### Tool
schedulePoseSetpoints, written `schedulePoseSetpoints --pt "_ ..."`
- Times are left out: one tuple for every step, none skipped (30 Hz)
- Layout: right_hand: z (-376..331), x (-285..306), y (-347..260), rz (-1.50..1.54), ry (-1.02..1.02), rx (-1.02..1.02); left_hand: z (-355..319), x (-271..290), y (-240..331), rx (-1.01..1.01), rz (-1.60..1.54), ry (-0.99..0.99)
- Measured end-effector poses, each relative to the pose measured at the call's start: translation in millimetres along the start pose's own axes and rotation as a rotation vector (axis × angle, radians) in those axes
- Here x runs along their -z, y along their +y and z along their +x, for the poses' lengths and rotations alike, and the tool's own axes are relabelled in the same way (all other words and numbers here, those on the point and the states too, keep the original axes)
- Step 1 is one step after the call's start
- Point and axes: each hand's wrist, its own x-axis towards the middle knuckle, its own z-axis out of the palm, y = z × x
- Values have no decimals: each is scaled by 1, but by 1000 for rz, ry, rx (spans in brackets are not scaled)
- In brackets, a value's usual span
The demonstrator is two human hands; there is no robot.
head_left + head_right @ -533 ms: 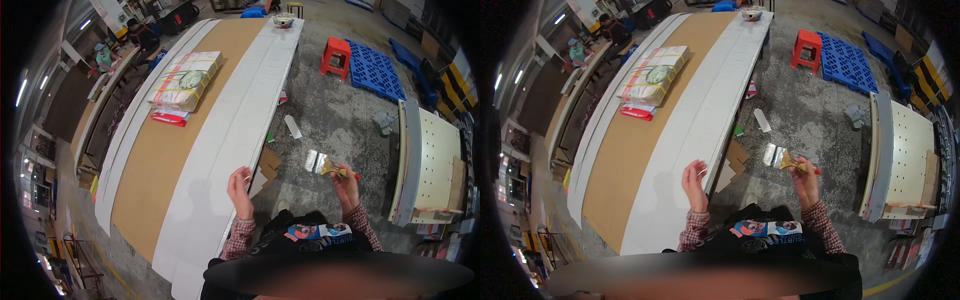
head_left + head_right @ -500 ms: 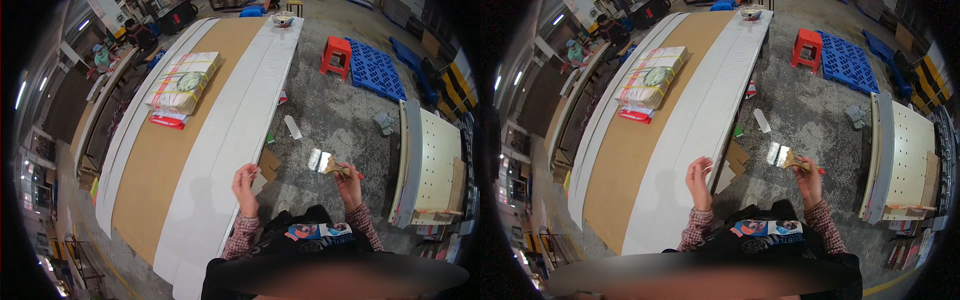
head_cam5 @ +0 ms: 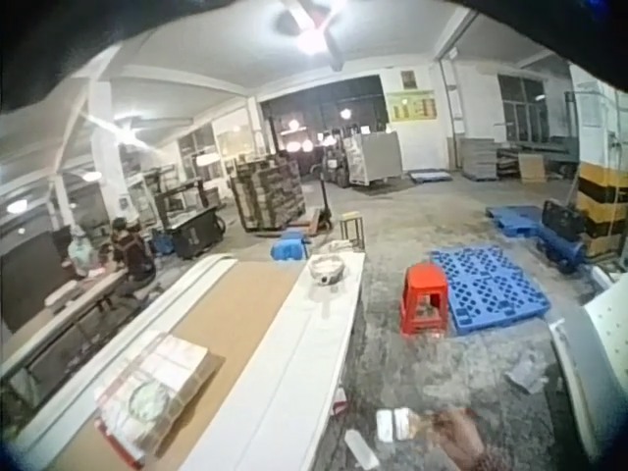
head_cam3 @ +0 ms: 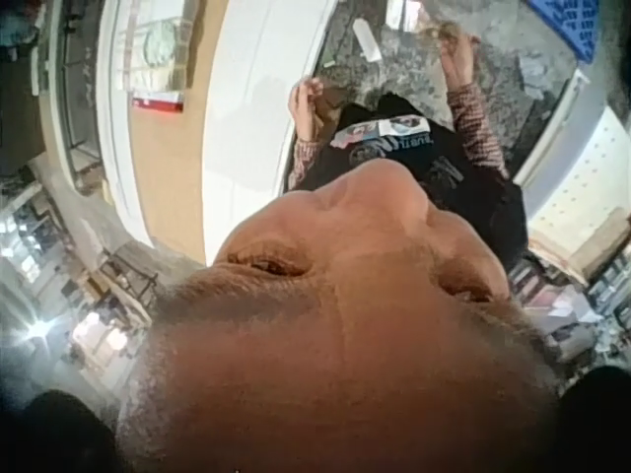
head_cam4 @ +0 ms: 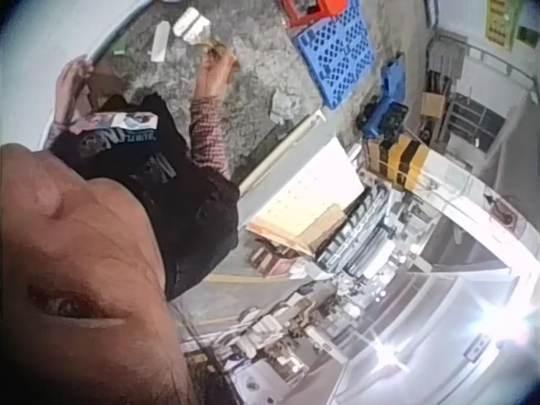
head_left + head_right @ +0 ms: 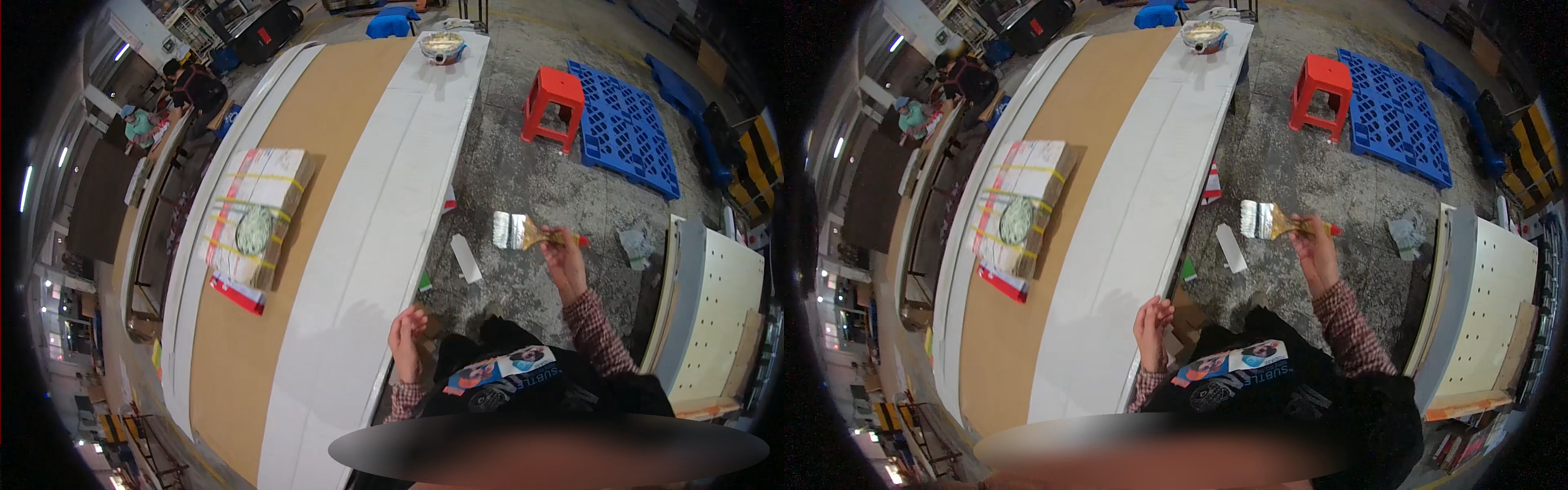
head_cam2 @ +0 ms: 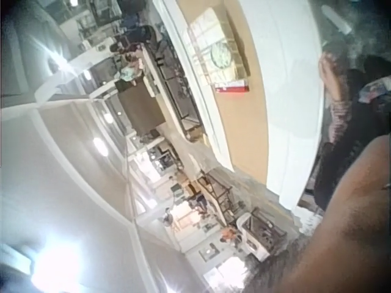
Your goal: Applying glue or adhesive to a large white cardboard or paper surface using a wide brush.
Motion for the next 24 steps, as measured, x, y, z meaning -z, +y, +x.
schedulePoseSetpoints --pt "32 -19 -5 -47 -57 20 15 -10 3 -35 -10 -9" --pt "60 -35 -7 -109 -35 22 21 -16 4 -52 -64 46" --pt "89 -52 -8 -113 -109 3 31 -24 5 -97 -133 76" --pt "118 -68 -7 -146 -122 39 42 -32 7 -128 -144 102" --pt "146 -83 -6 -169 -167 100 53 -39 9 -103 -132 152" --pt "172 -94 -5 -180 -146 64 66 -47 11 -108 -132 176" --pt "197 -105 -4 -184 -171 53 80 -54 14 -110 -128 179" --pt "218 -113 -3 -184 -186 61 95 -62 18 -41 -137 244" --pt "241 -122 -2 -168 -174 46 114 -70 25 -10 -116 243" --pt "264 -128 -6 -136 -160 37 129 -77 30 -86 -111 200" --pt "289 -137 -10 -114 -74 19 147 -84 36 -79 -107 194" --pt "318 -149 -18 -91 -212 96 166 -94 44 -113 -122 205" --pt "347 -162 -26 -71 -194 176 179 -100 53 -163 -69 201" --pt "379 -177 -37 -123 -248 253 192 -104 64 -231 -14 174" --pt "414 -194 -51 -175 -281 390 205 -109 74 -223 2 206" --pt "449 -213 -62 -264 -244 433 217 -116 81 -261 31 261" --pt "486 -233 -74 -350 -285 555 229 -124 86 -296 50 304" --pt "524 -254 -84 -437 -310 591 240 -133 90 -295 26 356" --pt "562 -276 -93 -520 -369 660 249 -141 91 -285 37 403" --pt "601 -296 -99 -600 -423 703 255 -152 91 -306 54 467" --pt "636 -316 -101 -681 -427 722 259 -162 92 -309 80 515" --pt "674 -335 -105 -669 -494 739 268 -178 90 -323 72 536" --pt "707 -348 -103 -891 -527 788 271 -191 90 -306 62 602" --pt "738 -357 -102 -1156 -482 796 274 -205 89 -245 46 673"
